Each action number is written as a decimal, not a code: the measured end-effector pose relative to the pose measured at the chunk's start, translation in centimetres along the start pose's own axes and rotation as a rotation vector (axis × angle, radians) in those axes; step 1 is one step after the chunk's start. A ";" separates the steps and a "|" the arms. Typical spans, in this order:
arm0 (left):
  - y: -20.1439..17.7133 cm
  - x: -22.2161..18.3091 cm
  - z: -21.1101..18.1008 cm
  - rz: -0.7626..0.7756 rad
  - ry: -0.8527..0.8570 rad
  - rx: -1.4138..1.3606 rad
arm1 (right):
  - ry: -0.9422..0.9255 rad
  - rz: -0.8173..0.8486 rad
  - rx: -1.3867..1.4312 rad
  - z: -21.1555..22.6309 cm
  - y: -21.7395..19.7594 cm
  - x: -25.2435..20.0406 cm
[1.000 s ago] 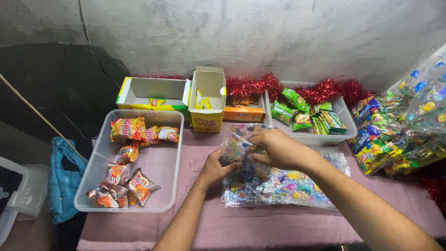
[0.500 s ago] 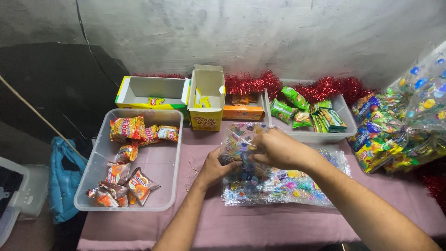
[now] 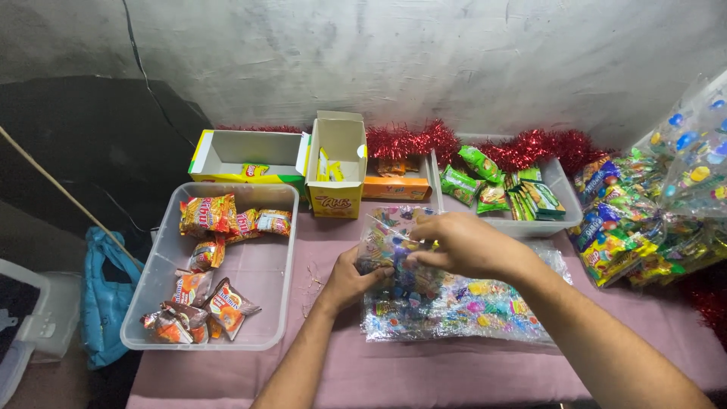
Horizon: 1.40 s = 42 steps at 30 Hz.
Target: Packing various small snack packets into a large clear plastic bag from multiple containers.
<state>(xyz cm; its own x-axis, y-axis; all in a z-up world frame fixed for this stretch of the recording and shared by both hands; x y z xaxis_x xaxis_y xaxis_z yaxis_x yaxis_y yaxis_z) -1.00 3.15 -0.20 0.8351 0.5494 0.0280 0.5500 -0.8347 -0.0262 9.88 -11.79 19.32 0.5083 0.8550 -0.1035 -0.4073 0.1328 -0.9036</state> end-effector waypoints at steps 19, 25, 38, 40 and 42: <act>-0.2 0.5 0.1 0.049 -0.033 -0.007 | 0.009 -0.233 -0.099 -14.5 6.3 15.9; -0.8 1.2 0.3 0.131 -0.113 -0.080 | 0.128 -0.176 -0.058 -13.2 7.6 18.6; -0.7 1.2 -0.3 0.141 -0.091 -0.054 | 0.033 -0.325 -0.255 -14.2 9.6 20.7; -0.8 1.2 -0.3 0.131 -0.067 -0.027 | -0.030 -0.379 -0.264 -14.1 9.9 20.6; -0.7 1.1 -0.3 0.127 -0.086 -0.018 | -0.012 -0.485 -0.191 -15.0 10.8 20.9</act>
<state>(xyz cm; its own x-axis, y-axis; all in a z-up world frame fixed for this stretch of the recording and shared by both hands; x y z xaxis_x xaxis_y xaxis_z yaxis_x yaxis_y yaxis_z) -0.44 4.36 0.13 0.8961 0.4398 -0.0601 0.4402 -0.8979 -0.0066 27.49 -0.03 1.14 0.5946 0.7241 0.3495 0.0189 0.4219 -0.9064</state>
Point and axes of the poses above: each hand's wrist, its own x-axis towards the middle knuckle, its own y-axis out of the palm, z = x × y, the point moved 1 cm from there along x, towards the middle knuckle, and after that the axes turned 13 degrees about -z, right-handed, at the moved point
